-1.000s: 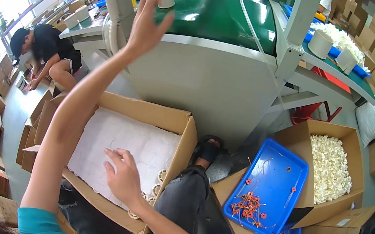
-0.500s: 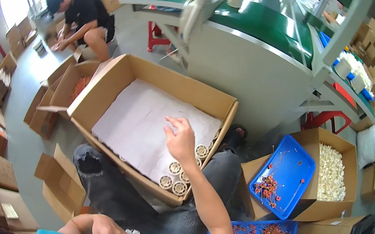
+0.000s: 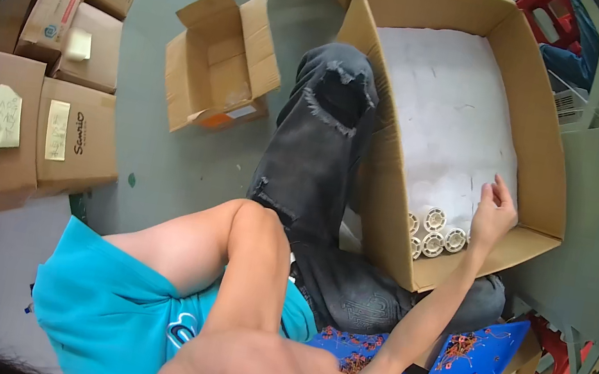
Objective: The person applies adhesive to small electronic components using a stick, then places the components into a cardboard box.
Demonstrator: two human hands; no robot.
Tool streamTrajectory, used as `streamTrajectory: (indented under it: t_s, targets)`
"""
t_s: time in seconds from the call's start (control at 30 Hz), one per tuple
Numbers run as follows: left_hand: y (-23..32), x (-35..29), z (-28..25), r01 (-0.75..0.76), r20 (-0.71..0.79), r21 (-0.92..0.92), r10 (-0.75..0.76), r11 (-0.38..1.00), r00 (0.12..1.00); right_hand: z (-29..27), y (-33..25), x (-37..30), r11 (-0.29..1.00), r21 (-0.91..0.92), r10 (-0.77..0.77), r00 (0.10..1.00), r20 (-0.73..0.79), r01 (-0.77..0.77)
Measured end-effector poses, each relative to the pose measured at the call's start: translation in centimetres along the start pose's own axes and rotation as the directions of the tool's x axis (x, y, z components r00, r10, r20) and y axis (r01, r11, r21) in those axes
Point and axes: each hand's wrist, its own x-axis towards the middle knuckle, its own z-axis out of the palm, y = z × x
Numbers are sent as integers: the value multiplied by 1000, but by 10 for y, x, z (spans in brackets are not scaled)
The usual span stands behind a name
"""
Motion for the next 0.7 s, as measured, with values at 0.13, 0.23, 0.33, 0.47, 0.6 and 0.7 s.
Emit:
streamTrajectory:
  t_s: [0.13, 0.23, 0.33, 0.47, 0.6, 0.7]
  targets:
    - [-67, 32, -18, -621, 87, -429, 715, 656, 694, 39, 2, -10, 1000, 15, -16, 997, 71, 14]
    - [-73, 50, -24, -716, 316, -109, 707, 690, 633, 12, -7, -15, 993, -59, -103, 995, 7, 103]
    - [-84, 47, -16, -510, 178, 73, 492, 857, 852, 2, -17, -22, 987, -113, -113, 994, 2, 112]
    - [-124, 71, -30, -730, 164, 107, 712, 675, 683, -34, -48, -46, 989, -40, -144, 979, -144, 140]
    - [-102, 103, -78, -823, 646, 169, 570, 542, 508, -104, -32, -108, 992, 9, -98, 822, -561, 125]
    - [-88, 141, -110, -752, 616, 560, 433, 347, 658, -164, 45, -158, 991, 34, 112, 681, -724, -127]
